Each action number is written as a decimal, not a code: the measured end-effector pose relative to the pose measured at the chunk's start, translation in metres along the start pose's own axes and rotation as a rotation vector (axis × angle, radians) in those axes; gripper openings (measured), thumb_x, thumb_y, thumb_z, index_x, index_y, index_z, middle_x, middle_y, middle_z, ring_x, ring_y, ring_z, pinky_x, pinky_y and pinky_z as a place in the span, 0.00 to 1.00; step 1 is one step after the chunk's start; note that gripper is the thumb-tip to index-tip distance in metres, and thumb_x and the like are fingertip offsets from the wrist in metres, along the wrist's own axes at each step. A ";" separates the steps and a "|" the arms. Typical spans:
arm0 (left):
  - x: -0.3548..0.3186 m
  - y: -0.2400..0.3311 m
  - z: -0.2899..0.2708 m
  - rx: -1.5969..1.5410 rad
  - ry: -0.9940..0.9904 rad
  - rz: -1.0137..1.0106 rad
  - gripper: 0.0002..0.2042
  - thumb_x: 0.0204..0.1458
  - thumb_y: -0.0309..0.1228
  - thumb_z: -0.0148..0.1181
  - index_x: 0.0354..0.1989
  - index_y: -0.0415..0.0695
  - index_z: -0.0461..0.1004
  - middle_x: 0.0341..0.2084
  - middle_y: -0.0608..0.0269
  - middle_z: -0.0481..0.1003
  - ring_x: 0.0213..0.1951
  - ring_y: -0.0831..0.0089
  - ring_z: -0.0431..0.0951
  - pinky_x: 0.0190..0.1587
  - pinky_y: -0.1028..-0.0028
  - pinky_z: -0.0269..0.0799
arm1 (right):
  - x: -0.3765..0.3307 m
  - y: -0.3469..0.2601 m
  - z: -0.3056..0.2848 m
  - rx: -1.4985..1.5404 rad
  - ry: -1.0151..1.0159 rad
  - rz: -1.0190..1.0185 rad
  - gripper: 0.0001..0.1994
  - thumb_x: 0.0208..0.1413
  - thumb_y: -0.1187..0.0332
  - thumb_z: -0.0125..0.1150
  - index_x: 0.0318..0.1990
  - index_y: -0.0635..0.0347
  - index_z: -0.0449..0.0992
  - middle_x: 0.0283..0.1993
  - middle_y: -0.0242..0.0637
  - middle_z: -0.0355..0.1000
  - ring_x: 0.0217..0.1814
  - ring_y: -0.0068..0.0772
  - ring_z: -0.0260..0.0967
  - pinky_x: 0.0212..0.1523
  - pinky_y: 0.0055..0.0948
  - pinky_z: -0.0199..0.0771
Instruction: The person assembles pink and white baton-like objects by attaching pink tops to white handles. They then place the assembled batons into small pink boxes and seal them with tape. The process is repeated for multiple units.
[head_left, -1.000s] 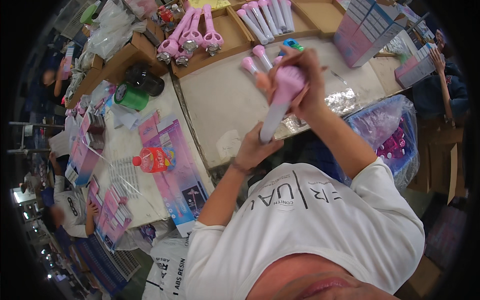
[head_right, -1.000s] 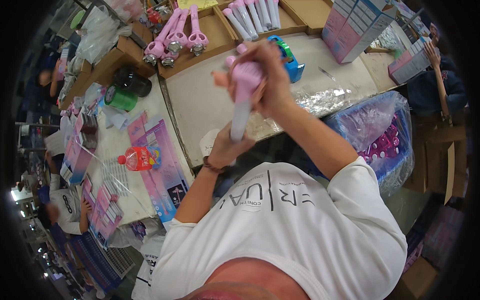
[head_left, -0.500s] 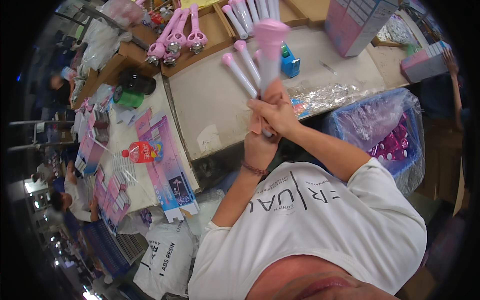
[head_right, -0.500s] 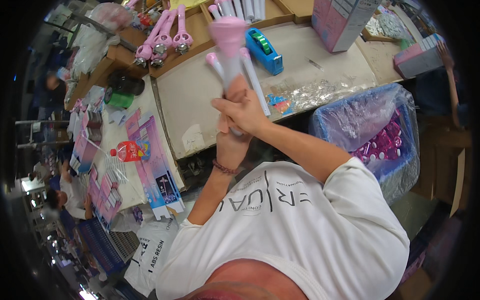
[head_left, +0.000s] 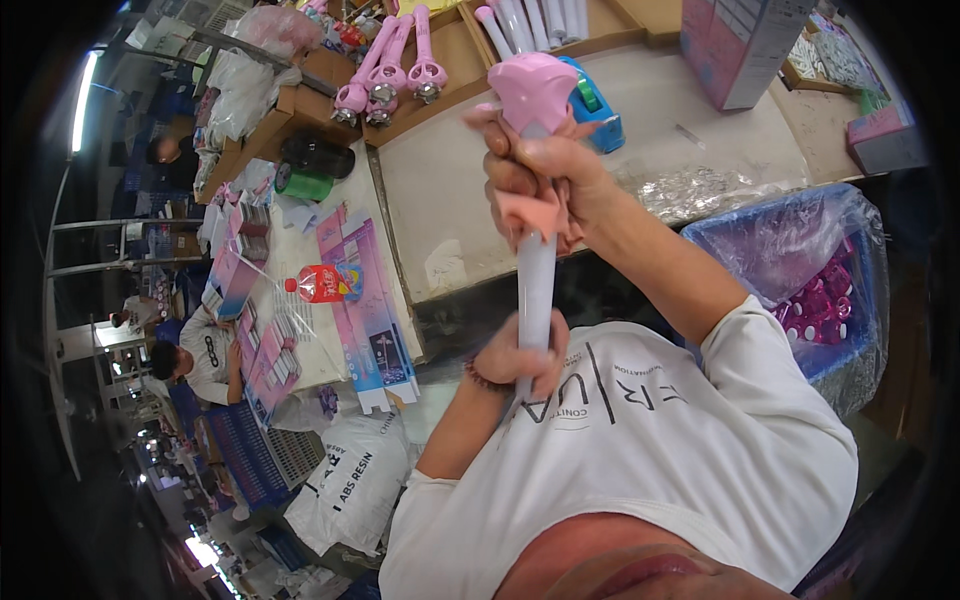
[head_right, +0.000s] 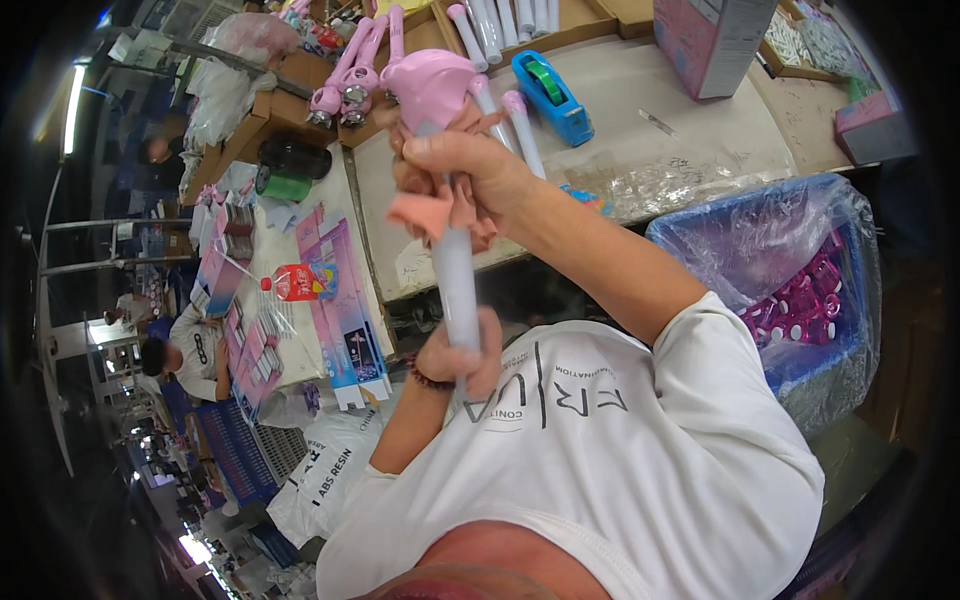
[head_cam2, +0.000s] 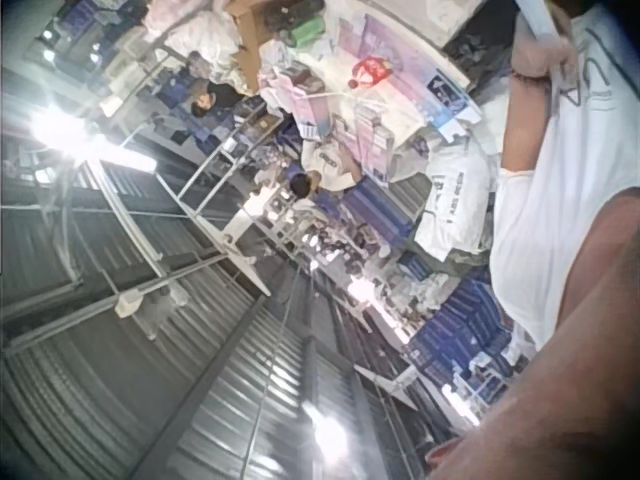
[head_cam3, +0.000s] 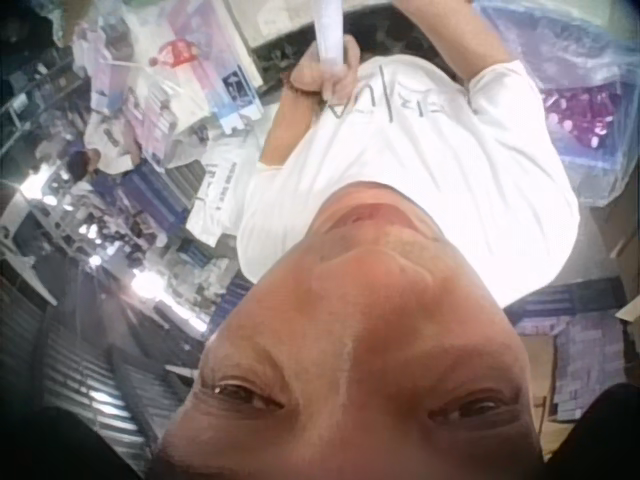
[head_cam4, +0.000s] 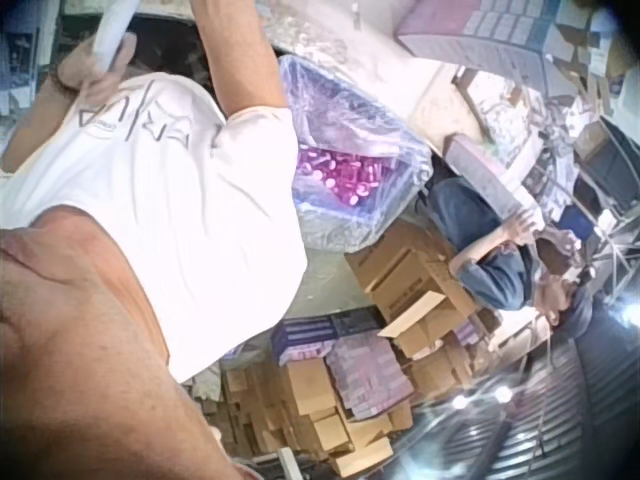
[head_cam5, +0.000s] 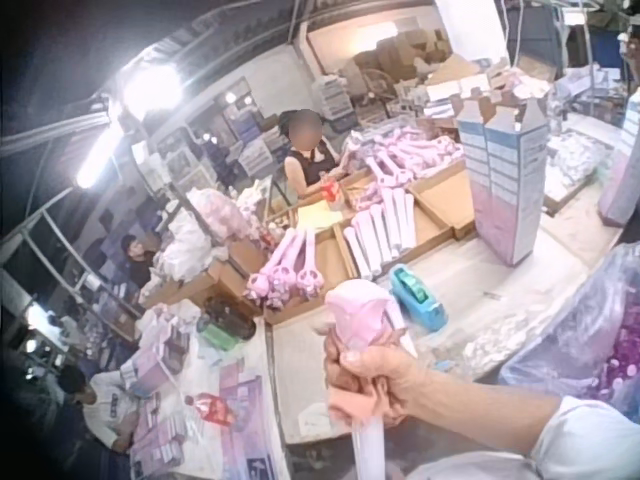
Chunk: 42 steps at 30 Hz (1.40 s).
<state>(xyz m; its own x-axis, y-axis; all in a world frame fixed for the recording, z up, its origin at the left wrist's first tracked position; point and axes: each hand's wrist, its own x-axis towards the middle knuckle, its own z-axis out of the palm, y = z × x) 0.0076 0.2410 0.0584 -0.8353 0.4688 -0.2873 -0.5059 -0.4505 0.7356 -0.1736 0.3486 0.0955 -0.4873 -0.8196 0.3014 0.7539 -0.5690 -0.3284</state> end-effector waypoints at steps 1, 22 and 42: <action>-0.006 0.002 -0.005 0.246 0.209 0.049 0.09 0.47 0.27 0.61 0.31 0.38 0.66 0.13 0.60 0.70 0.13 0.75 0.70 0.17 0.74 0.67 | 0.002 0.000 0.001 -0.068 0.115 -0.001 0.12 0.51 0.65 0.63 0.37 0.61 0.69 0.25 0.34 0.69 0.20 0.24 0.66 0.19 0.28 0.73; -0.033 0.078 -0.175 0.743 0.420 0.005 0.32 0.47 0.26 0.63 0.62 0.38 0.58 0.55 0.56 0.68 0.57 0.63 0.68 0.57 0.64 0.66 | 0.064 0.104 -0.028 -0.949 0.544 0.487 0.08 0.47 0.71 0.62 0.24 0.63 0.69 0.21 0.33 0.69 0.11 0.22 0.61 0.15 0.24 0.62; -0.021 0.115 -0.214 0.045 -0.178 0.478 0.25 0.55 0.38 0.53 0.57 0.33 0.66 0.56 0.48 0.68 0.56 0.65 0.70 0.59 0.66 0.64 | 0.097 0.154 -0.049 -0.102 0.245 0.794 0.14 0.46 0.63 0.64 0.34 0.61 0.68 0.16 0.37 0.63 0.15 0.30 0.66 0.18 0.33 0.74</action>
<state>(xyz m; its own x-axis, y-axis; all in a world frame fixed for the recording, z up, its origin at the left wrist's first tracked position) -0.0793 0.0164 0.0176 -0.9194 0.3421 0.1939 -0.0629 -0.6147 0.7863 -0.1259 0.1782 0.0306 0.0812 -0.9640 -0.2532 0.8757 0.1903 -0.4438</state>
